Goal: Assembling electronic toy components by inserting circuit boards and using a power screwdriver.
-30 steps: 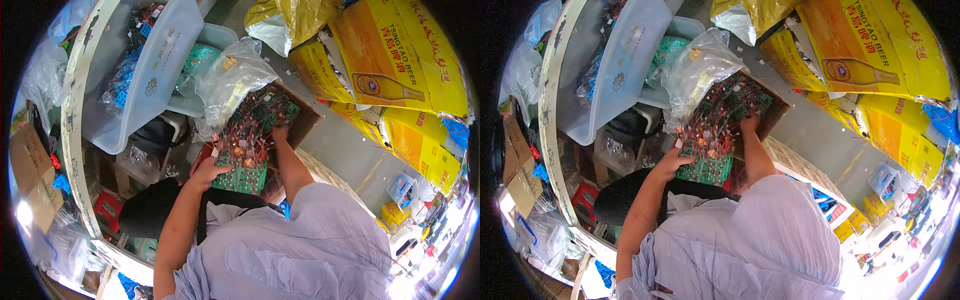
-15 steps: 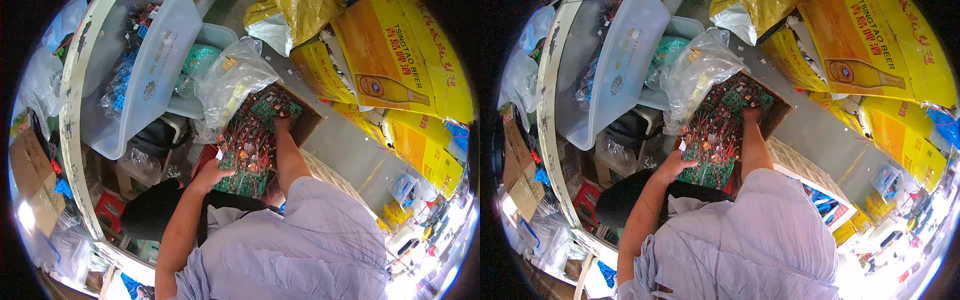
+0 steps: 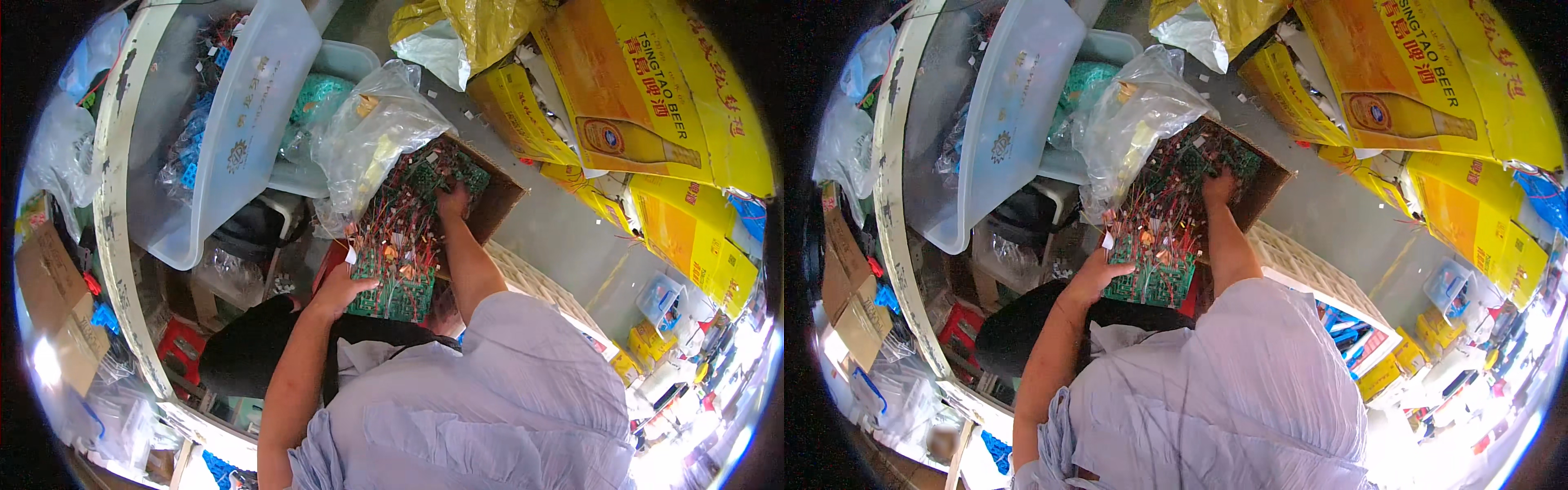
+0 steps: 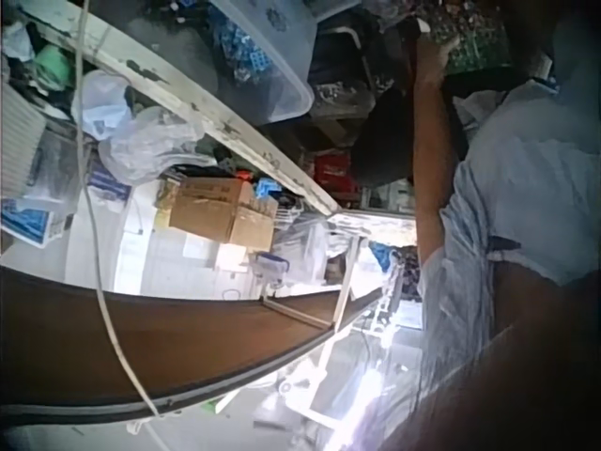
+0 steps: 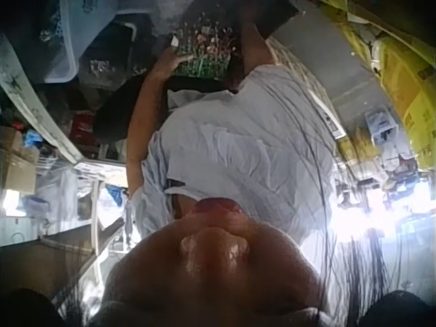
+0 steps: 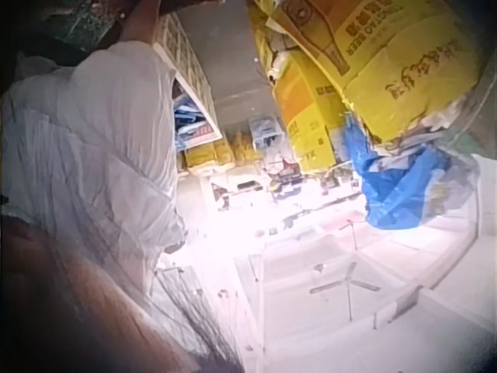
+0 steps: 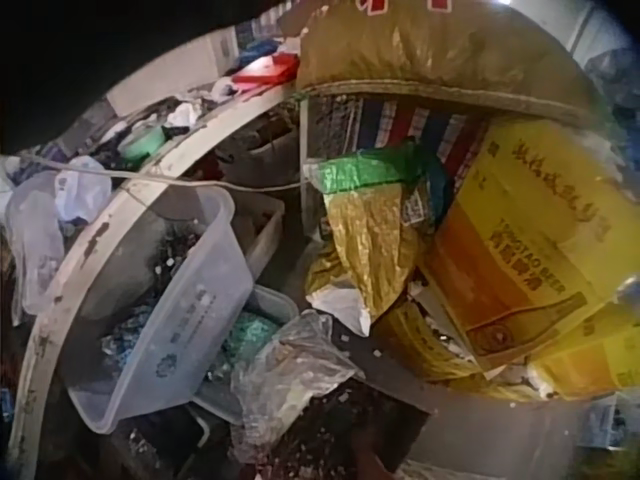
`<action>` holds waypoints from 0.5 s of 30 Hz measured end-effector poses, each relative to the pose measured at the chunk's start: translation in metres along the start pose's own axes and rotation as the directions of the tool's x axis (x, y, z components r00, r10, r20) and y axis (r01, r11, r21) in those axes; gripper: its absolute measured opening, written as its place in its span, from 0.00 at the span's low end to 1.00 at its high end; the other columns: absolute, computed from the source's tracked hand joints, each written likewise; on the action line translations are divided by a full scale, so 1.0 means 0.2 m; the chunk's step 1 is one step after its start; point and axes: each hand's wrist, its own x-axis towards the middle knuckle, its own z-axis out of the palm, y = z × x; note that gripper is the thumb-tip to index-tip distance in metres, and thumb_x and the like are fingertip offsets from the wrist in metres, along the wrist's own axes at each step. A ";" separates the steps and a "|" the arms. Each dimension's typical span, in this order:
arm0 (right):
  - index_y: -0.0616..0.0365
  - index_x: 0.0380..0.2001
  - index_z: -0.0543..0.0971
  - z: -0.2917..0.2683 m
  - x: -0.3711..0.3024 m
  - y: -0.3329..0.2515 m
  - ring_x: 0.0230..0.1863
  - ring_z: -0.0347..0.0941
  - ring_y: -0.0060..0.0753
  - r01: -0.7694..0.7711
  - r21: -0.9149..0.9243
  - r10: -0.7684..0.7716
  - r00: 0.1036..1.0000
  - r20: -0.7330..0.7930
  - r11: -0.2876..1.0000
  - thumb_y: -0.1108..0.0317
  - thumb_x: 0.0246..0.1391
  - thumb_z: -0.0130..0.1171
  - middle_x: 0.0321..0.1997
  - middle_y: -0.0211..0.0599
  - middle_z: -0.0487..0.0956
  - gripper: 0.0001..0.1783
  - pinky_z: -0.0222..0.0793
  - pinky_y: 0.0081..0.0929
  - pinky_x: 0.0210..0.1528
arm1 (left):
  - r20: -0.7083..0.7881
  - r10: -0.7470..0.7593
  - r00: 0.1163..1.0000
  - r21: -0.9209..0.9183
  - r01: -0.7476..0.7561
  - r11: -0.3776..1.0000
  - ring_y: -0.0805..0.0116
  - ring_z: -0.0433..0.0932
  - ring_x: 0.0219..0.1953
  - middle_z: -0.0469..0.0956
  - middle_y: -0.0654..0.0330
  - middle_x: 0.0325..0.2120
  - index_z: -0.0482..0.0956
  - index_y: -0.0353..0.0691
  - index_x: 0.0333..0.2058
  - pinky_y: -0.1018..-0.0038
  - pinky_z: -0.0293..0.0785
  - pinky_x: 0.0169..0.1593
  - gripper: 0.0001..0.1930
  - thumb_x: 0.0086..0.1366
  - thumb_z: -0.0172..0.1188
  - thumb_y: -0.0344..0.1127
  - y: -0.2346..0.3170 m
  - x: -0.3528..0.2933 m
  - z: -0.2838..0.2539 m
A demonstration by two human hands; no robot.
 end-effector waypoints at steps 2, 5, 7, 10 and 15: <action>0.58 0.51 0.70 0.00 0.00 0.01 0.53 0.72 0.51 0.014 0.020 -0.013 0.999 -0.048 1.000 0.61 0.26 0.77 0.52 0.49 0.74 0.43 0.66 0.41 0.55 | 0.003 0.004 1.000 -0.002 -0.004 1.000 0.68 0.78 0.38 0.80 0.56 0.38 0.75 0.30 0.46 0.68 0.72 0.46 0.22 0.52 0.67 0.29 0.02 -0.02 0.01; 0.63 0.49 0.69 -0.03 0.09 0.05 0.54 0.71 0.49 0.113 0.180 -0.112 0.994 -0.017 0.977 0.61 0.27 0.77 0.54 0.48 0.73 0.43 0.66 0.41 0.57 | 0.014 -0.004 1.000 -0.018 0.004 1.000 0.68 0.78 0.38 0.80 0.57 0.38 0.75 0.31 0.47 0.68 0.72 0.46 0.22 0.52 0.67 0.29 0.04 -0.04 0.02; 0.65 0.51 0.68 0.02 0.19 0.13 0.56 0.69 0.47 0.121 0.266 -0.132 0.991 0.023 0.956 0.60 0.25 0.78 0.56 0.47 0.71 0.47 0.66 0.40 0.58 | 0.032 -0.020 0.999 -0.014 0.021 1.000 0.68 0.78 0.38 0.80 0.57 0.38 0.75 0.31 0.47 0.69 0.72 0.46 0.22 0.52 0.67 0.29 0.04 -0.03 0.02; 0.64 0.54 0.67 -0.02 0.20 0.12 0.58 0.68 0.46 0.033 0.179 -0.076 0.969 0.236 0.983 0.58 0.24 0.79 0.58 0.46 0.70 0.51 0.66 0.39 0.58 | 0.011 0.006 1.000 -0.037 -0.005 0.999 0.69 0.78 0.37 0.80 0.58 0.37 0.75 0.31 0.46 0.69 0.72 0.46 0.23 0.51 0.68 0.30 0.02 -0.03 0.01; 0.61 0.55 0.69 0.11 0.20 0.23 0.54 0.72 0.46 0.364 -0.185 -0.342 0.929 0.142 0.913 0.56 0.26 0.79 0.53 0.46 0.76 0.50 0.67 0.38 0.56 | 0.000 -0.031 1.000 -0.025 0.031 0.999 0.68 0.78 0.37 0.80 0.57 0.37 0.74 0.30 0.48 0.68 0.72 0.46 0.24 0.51 0.68 0.30 -0.02 -0.01 -0.02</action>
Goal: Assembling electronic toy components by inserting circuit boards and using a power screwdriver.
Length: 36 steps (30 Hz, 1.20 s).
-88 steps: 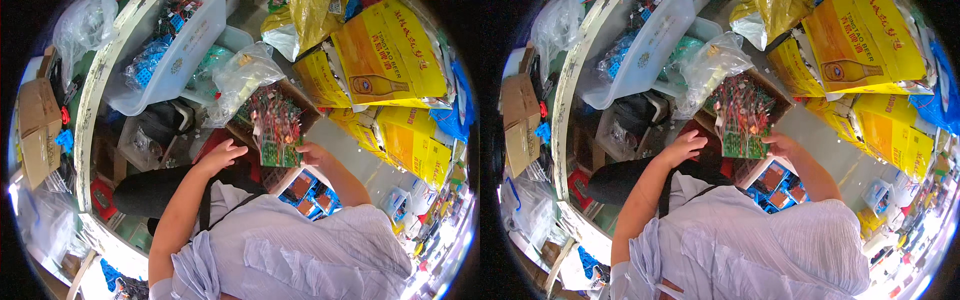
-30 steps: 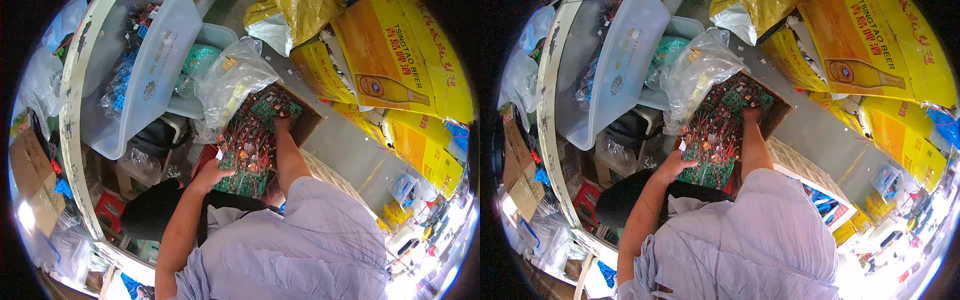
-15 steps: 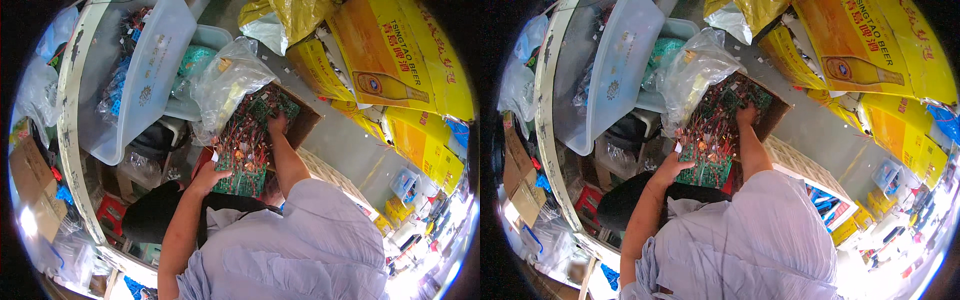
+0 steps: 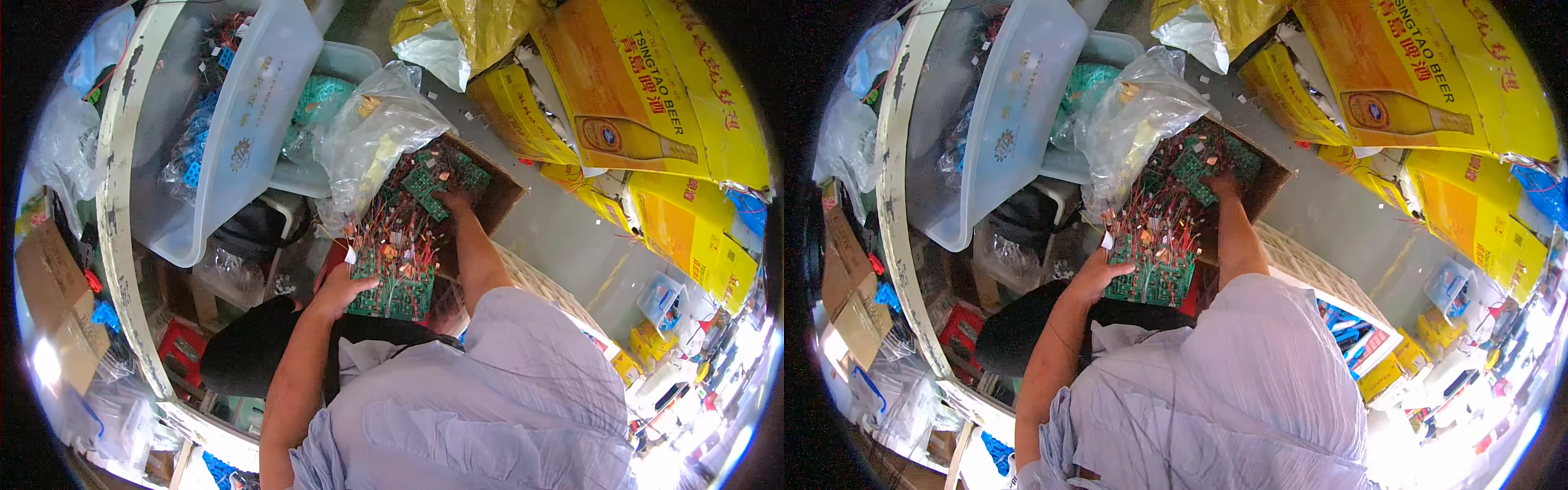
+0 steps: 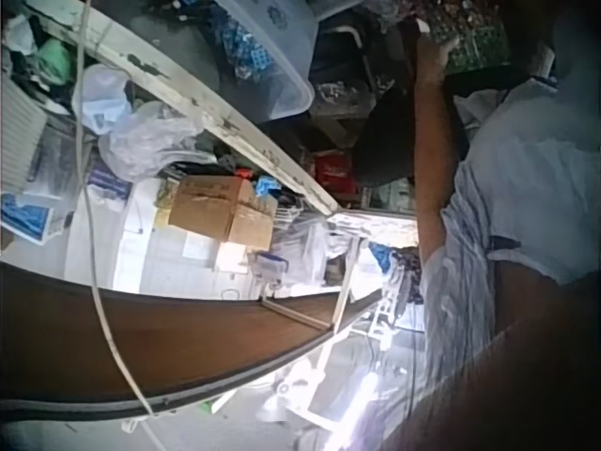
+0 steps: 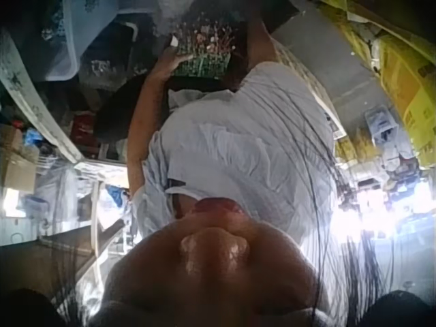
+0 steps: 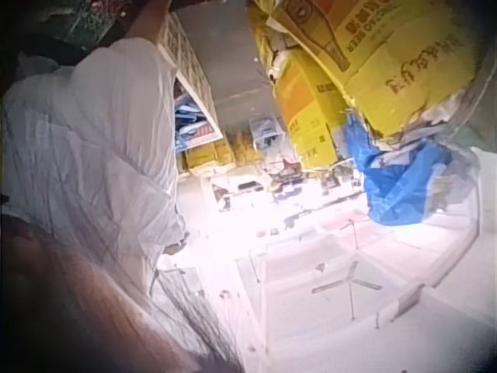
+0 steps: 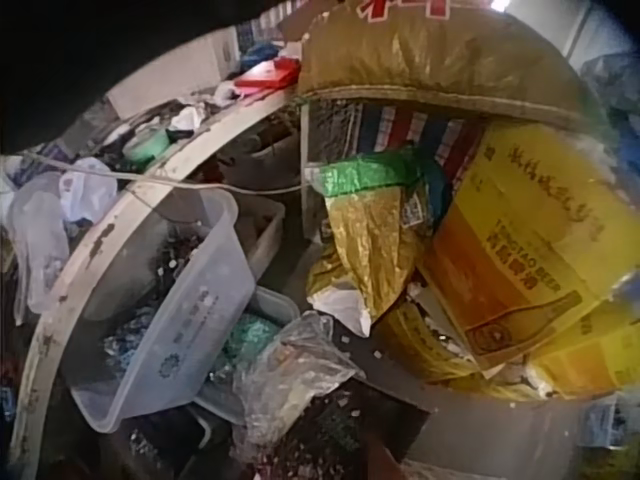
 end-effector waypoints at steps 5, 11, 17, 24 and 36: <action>0.63 0.44 0.78 0.00 -0.10 -0.14 0.41 0.77 0.39 -0.078 0.123 0.095 0.987 -0.133 0.989 0.58 0.29 0.78 0.40 0.43 0.82 0.35 0.72 0.35 0.45 | -0.010 0.062 0.998 -0.008 -0.062 0.998 0.67 0.78 0.38 0.80 0.58 0.37 0.74 0.30 0.48 0.67 0.72 0.46 0.26 0.50 0.69 0.29 0.01 -0.03 0.01; 0.64 0.40 0.79 -0.19 -0.09 -0.13 0.38 0.78 0.43 -0.260 0.416 0.200 0.963 0.182 0.871 0.56 0.33 0.75 0.37 0.44 0.82 0.31 0.71 0.38 0.44 | -0.005 0.069 0.998 -0.002 -0.069 0.998 0.66 0.77 0.40 0.78 0.57 0.40 0.71 0.31 0.51 0.67 0.71 0.49 0.28 0.49 0.68 0.28 0.02 -0.06 0.01; 0.60 0.31 0.83 -0.75 -0.20 -0.24 0.30 0.75 0.25 -0.407 0.492 0.183 0.879 0.441 0.770 0.60 0.36 0.74 0.26 0.32 0.81 0.19 0.71 0.30 0.36 | 0.034 0.094 0.995 -0.035 -0.093 0.995 0.66 0.77 0.44 0.78 0.58 0.45 0.69 0.34 0.55 0.67 0.71 0.51 0.31 0.50 0.67 0.26 0.06 -0.08 -0.03; 0.62 0.35 0.82 -1.38 -0.13 -0.56 0.30 0.74 0.23 0.119 0.302 -0.294 0.708 0.642 0.946 0.64 0.39 0.73 0.27 0.30 0.80 0.19 0.70 0.28 0.34 | 0.148 0.159 0.976 -0.225 -0.123 0.967 0.67 0.79 0.44 0.79 0.58 0.44 0.72 0.35 0.53 0.68 0.72 0.51 0.27 0.52 0.65 0.24 0.21 -0.32 0.00; 0.62 0.40 0.80 -1.59 -0.88 -1.75 0.34 0.72 0.18 0.349 0.798 -0.864 0.084 0.496 0.492 0.79 0.40 0.59 0.32 0.31 0.81 0.18 0.70 0.27 0.38 | -0.266 0.527 0.807 -0.359 -0.591 0.723 0.73 0.76 0.45 0.77 0.61 0.46 0.66 0.35 0.57 0.72 0.71 0.51 0.32 0.52 0.66 0.22 0.00 -1.10 -0.02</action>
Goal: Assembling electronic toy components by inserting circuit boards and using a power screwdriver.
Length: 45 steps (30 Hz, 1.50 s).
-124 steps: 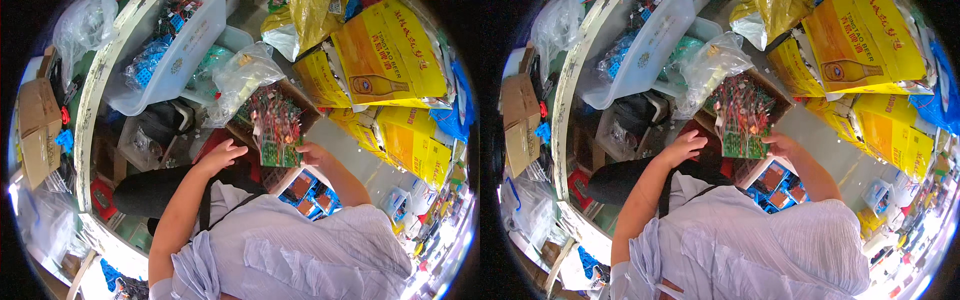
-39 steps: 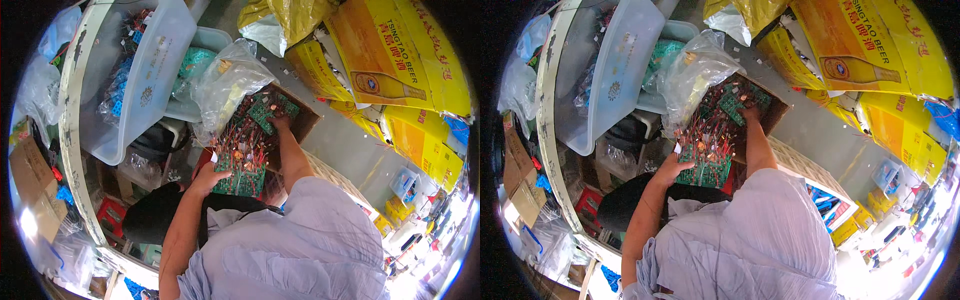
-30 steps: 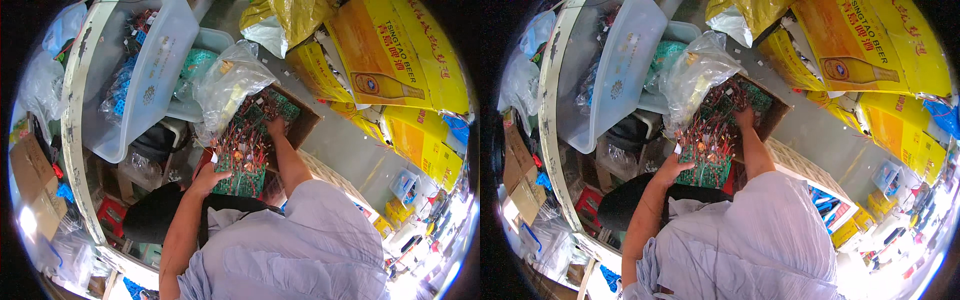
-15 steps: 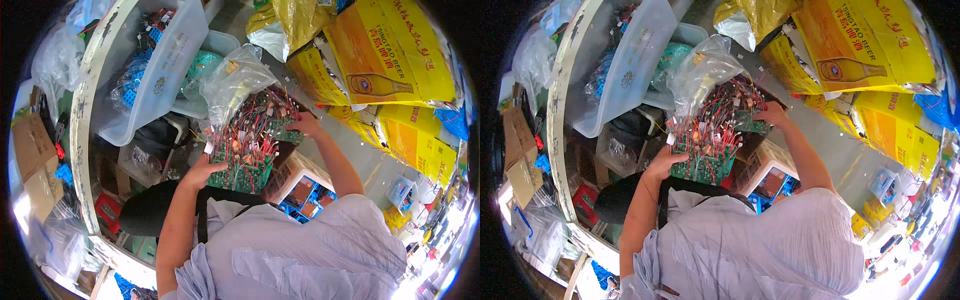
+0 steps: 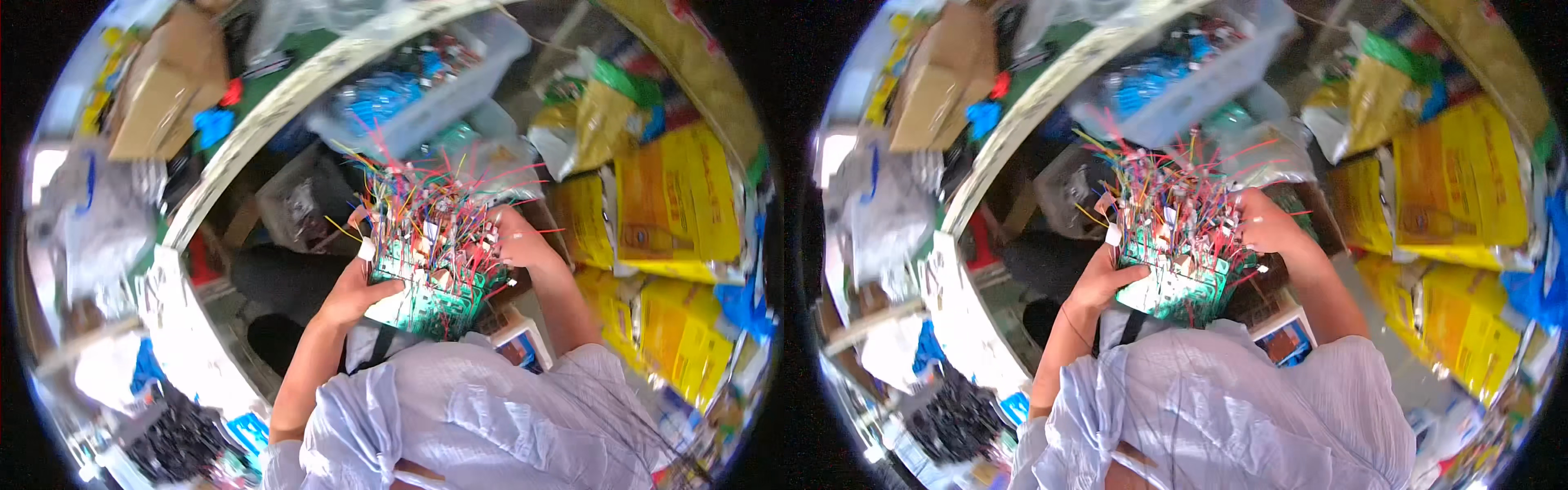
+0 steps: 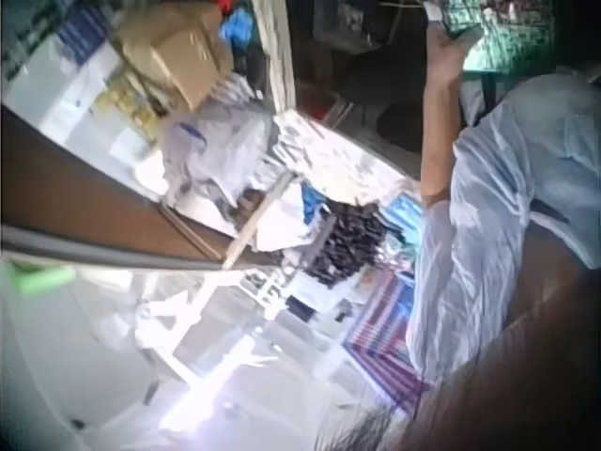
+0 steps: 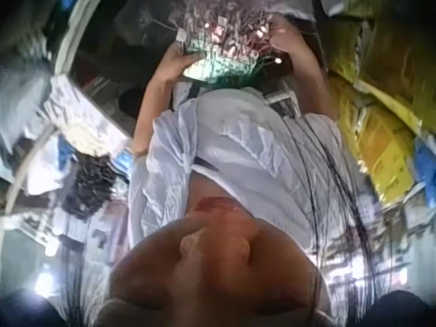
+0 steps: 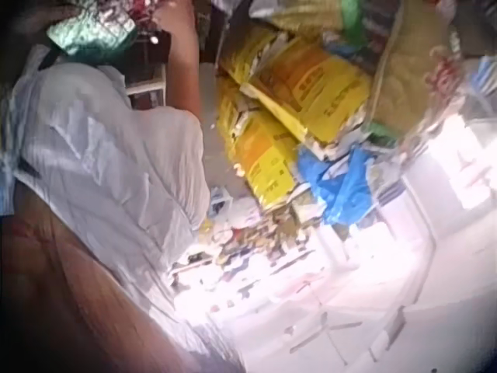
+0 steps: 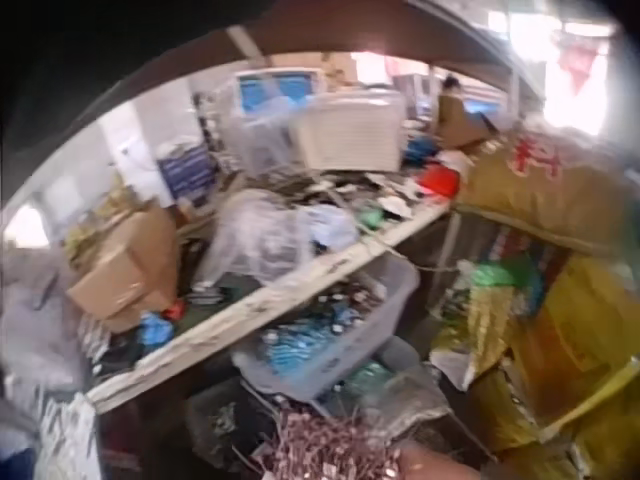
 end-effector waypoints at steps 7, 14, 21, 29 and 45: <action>0.60 0.40 0.80 0.68 0.82 -0.53 0.29 0.72 0.19 0.041 -0.158 0.051 0.842 0.537 0.987 0.76 0.41 0.62 0.27 0.31 0.78 0.18 0.70 0.24 0.32 | -0.344 0.294 0.892 -0.075 -0.339 0.938 0.66 0.74 0.53 0.75 0.59 0.49 0.66 0.34 0.57 0.68 0.67 0.57 0.37 0.45 0.66 0.18 0.06 -0.74 -0.30; 0.63 0.42 0.78 1.50 1.20 -0.54 0.30 0.73 0.15 0.259 -0.079 -0.026 0.378 0.925 0.963 0.52 0.49 0.61 0.30 0.28 0.79 0.25 0.71 0.20 0.32 | -0.761 0.317 0.566 -0.122 -0.605 0.787 0.67 0.76 0.48 0.78 0.57 0.45 0.65 0.35 0.58 0.65 0.71 0.54 0.38 0.46 0.69 0.21 -0.25 -1.30 -0.33; 0.63 0.26 0.78 2.42 1.17 -0.80 0.17 0.66 0.24 0.562 0.059 -0.004 -0.099 0.995 0.825 0.67 0.41 0.56 0.17 0.32 0.72 0.10 0.62 0.27 0.18 | -0.913 0.245 0.327 -0.175 -0.855 0.487 0.57 0.78 0.47 0.78 0.52 0.45 0.65 0.32 0.56 0.60 0.74 0.53 0.37 0.46 0.71 0.26 -0.57 -1.60 -0.21; 0.62 0.30 0.78 2.41 1.09 -0.77 0.15 0.63 0.22 0.341 -0.318 0.362 -0.073 0.929 0.885 0.72 0.49 0.51 0.17 0.29 0.72 0.08 0.57 0.27 0.12 | -0.880 0.327 0.345 -0.229 -0.910 0.346 0.61 0.78 0.38 0.77 0.55 0.39 0.69 0.31 0.51 0.67 0.75 0.42 0.33 0.47 0.72 0.34 -0.79 -1.42 -0.24; 0.51 0.53 0.74 1.66 0.76 -0.15 0.47 0.73 0.39 0.809 0.022 -0.242 0.149 0.959 0.588 0.72 0.37 0.64 0.47 0.37 0.77 0.33 0.74 0.32 0.44 | -0.871 0.419 0.256 -0.097 -0.926 0.364 0.47 0.75 0.51 0.72 0.45 0.52 0.62 0.37 0.61 0.50 0.74 0.53 0.46 0.44 0.71 0.46 -0.91 -1.36 -0.25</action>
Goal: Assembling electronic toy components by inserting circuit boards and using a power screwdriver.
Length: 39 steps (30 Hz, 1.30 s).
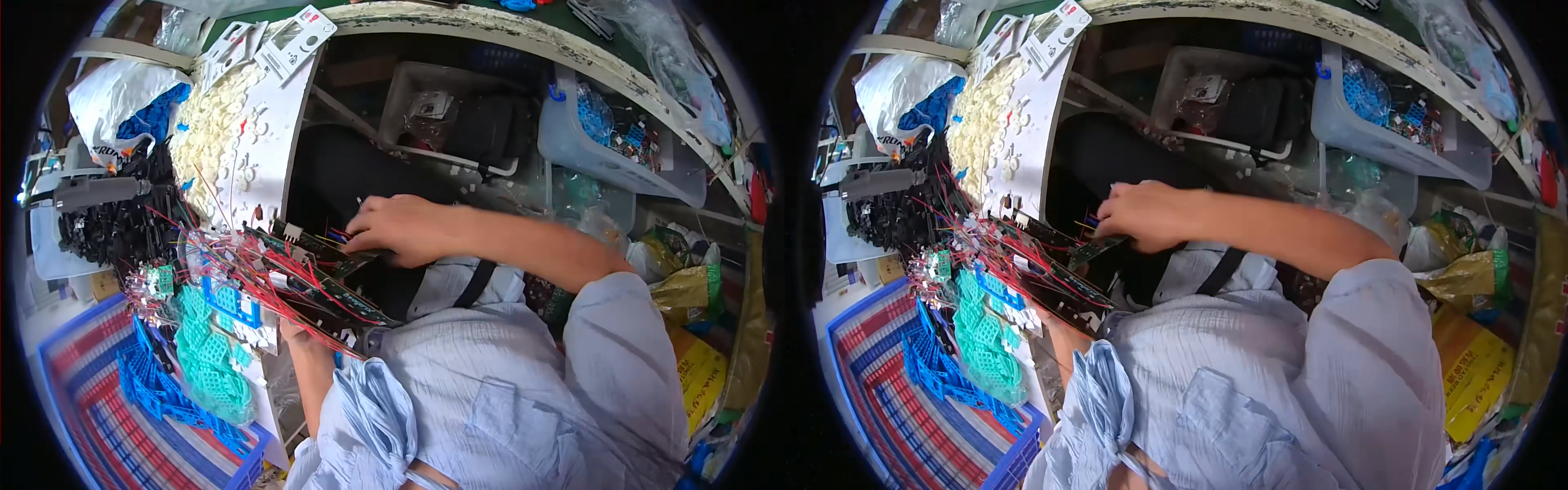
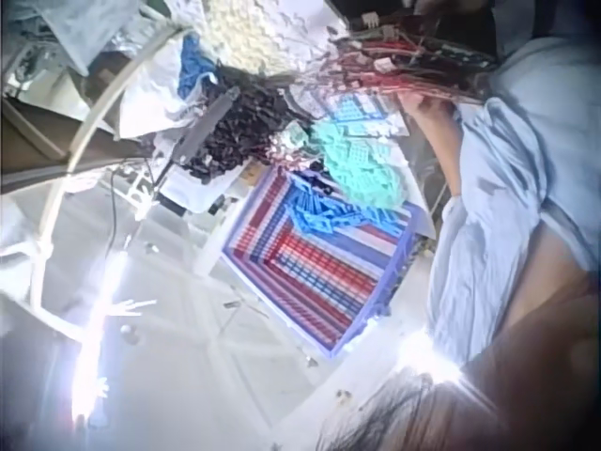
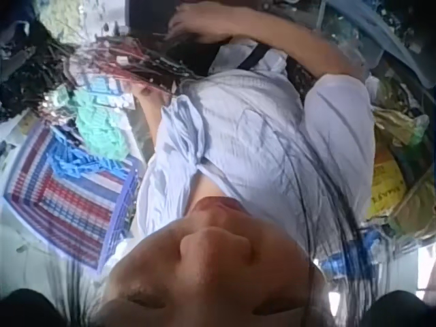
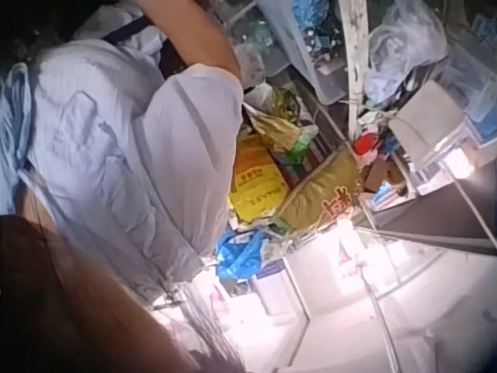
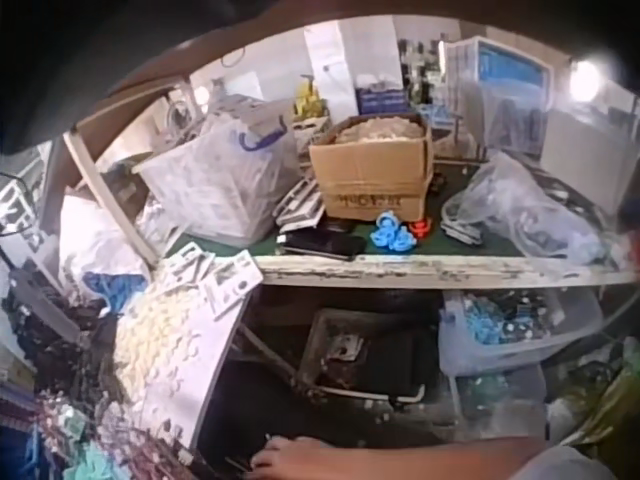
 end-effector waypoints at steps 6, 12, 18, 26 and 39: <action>0.47 0.45 0.79 -0.06 -0.18 -0.14 0.45 0.73 0.34 -0.270 -0.217 0.213 0.944 -0.253 0.938 0.73 0.41 0.59 0.43 0.28 0.78 0.22 0.74 0.31 0.40 | 0.145 -0.065 0.987 0.183 0.037 0.982 0.47 0.74 0.52 0.71 0.46 0.53 0.59 0.40 0.63 0.48 0.75 0.51 0.49 0.45 0.71 0.53 0.03 0.04 -0.15; 0.44 0.45 0.78 -0.04 -0.33 -0.18 0.47 0.71 0.35 -0.392 -0.306 0.160 0.804 -0.573 0.868 0.68 0.43 0.60 0.46 0.26 0.77 0.21 0.74 0.32 0.41 | 0.235 -0.183 0.955 -0.009 0.190 0.982 0.50 0.76 0.48 0.74 0.48 0.49 0.62 0.37 0.60 0.52 0.76 0.49 0.44 0.43 0.71 0.41 -0.06 0.20 0.00; 0.42 0.49 0.78 0.04 -0.46 -0.13 0.54 0.70 0.41 -0.500 -0.281 0.181 0.690 -0.701 0.819 0.69 0.43 0.62 0.53 0.28 0.76 0.25 0.74 0.33 0.47 | 0.305 -0.313 0.900 -0.069 0.348 0.935 0.52 0.79 0.44 0.77 0.50 0.44 0.64 0.34 0.58 0.56 0.77 0.47 0.41 0.41 0.71 0.29 -0.18 0.31 0.17; 0.47 0.45 0.80 0.03 -0.51 -0.09 0.58 0.67 0.48 -0.565 -0.281 0.137 0.584 -0.800 0.776 0.74 0.43 0.59 0.56 0.31 0.75 0.22 0.74 0.35 0.50 | 0.170 -0.425 0.889 0.145 0.404 0.903 0.56 0.77 0.48 0.77 0.53 0.46 0.68 0.31 0.55 0.59 0.73 0.54 0.37 0.44 0.71 0.31 -0.24 0.35 0.19; 0.43 0.54 0.75 0.01 -0.58 0.01 0.63 0.63 0.49 -0.495 0.164 0.442 0.519 -0.732 0.853 0.82 0.39 0.57 0.65 0.43 0.65 0.35 0.68 0.36 0.58 | 0.289 -0.438 0.851 0.030 0.449 0.893 0.56 0.80 0.43 0.77 0.50 0.44 0.64 0.30 0.57 0.61 0.78 0.49 0.40 0.43 0.70 0.33 -0.33 0.36 0.18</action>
